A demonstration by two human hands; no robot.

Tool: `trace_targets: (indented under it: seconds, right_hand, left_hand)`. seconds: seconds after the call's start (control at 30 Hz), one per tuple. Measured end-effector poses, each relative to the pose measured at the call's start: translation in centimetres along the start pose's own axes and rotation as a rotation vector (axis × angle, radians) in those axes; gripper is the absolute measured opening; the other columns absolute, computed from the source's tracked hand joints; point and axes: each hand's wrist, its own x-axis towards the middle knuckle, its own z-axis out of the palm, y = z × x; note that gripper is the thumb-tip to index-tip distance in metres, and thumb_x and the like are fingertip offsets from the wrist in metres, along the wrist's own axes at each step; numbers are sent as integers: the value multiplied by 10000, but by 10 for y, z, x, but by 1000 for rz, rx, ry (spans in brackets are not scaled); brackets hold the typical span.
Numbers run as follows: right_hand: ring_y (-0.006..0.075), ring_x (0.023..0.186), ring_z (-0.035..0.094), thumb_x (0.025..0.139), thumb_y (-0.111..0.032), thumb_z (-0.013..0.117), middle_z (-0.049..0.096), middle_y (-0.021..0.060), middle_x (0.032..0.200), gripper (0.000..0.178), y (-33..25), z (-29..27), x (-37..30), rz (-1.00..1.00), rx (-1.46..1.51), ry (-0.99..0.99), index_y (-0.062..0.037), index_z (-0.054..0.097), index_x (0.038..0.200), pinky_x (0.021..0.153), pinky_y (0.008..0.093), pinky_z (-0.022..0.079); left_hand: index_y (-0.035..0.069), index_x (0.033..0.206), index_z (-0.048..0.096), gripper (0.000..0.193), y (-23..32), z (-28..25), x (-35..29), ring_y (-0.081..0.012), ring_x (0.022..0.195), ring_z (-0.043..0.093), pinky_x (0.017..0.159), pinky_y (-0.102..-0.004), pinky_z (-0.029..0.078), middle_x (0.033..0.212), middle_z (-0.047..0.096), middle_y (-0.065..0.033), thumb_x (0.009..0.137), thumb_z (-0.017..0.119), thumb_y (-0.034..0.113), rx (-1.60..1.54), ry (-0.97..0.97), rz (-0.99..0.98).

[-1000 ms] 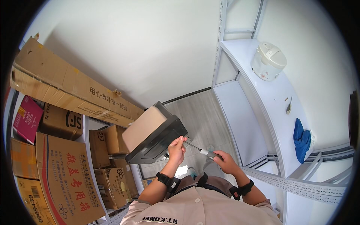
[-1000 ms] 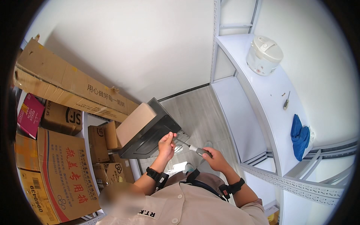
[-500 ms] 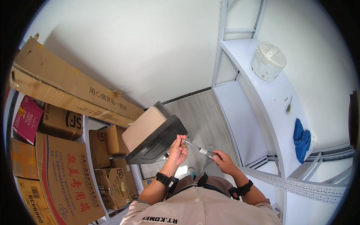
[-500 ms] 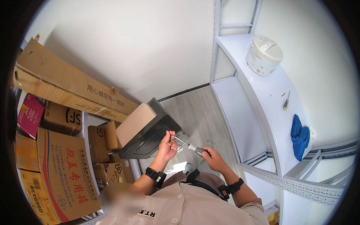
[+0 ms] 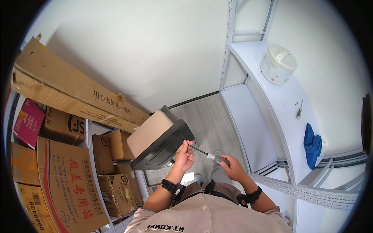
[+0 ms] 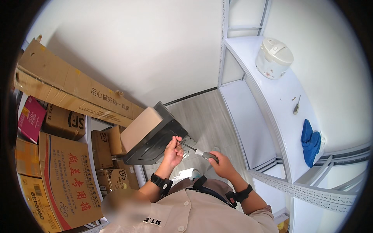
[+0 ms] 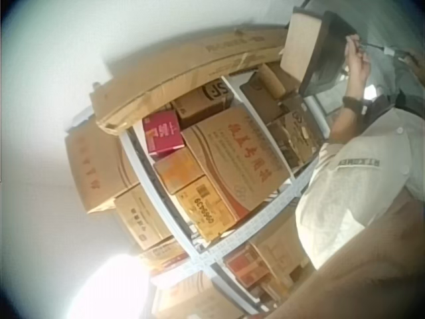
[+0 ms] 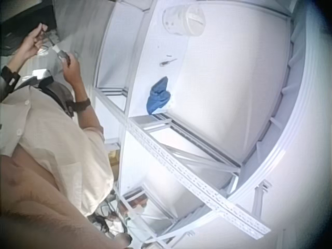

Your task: The person uses a screwdriver to tighten screws on a small beige and black electronic device held in their hands. They repeatedly adjust the device's orientation and reposition the screwdriver to access different screw locations.

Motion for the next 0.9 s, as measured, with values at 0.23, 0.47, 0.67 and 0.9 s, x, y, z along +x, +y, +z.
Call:
trace_targets:
  seconds: [0.23, 0.47, 0.67, 0.9]
  right_hand:
    - [206, 772, 588, 893, -177, 593, 638, 120, 890, 305, 2, 3, -1, -82, -1, 53, 2, 578, 1140, 703, 321, 466]
    - [108, 800, 532, 922, -146, 557, 610, 48, 906, 271, 5, 2, -1, 7, 81, -20, 5, 562, 1146, 711, 265, 442]
    - [103, 786, 521, 933, -154, 553, 593, 34, 879, 266, 10, 2, -1, 15, 122, -7, -1, 564, 1151, 706, 256, 436]
    - [147, 816, 571, 897, -173, 605, 628, 84, 917, 308, 3, 2, 0, -8, 105, 8, -6, 569, 1153, 732, 288, 465]
  left_hand:
    - [153, 881, 652, 198, 0, 3, -1, -26, 465, 403, 427, -192, 311, 913, 685, 15, 974, 542, 287, -58, -33, -7]
    - [145, 888, 648, 223, 2, 1, 1, -21, 458, 398, 428, -189, 319, 940, 690, 4, 990, 508, 287, -97, -77, -3]
    - [126, 897, 630, 226, 0, 8, -1, -23, 450, 395, 428, -188, 332, 968, 689, -19, 993, 502, 286, -21, -58, 41]
    - [112, 925, 608, 193, -2, 8, 1, -36, 449, 398, 409, -200, 331, 967, 691, -51, 986, 523, 274, 147, -10, 140]
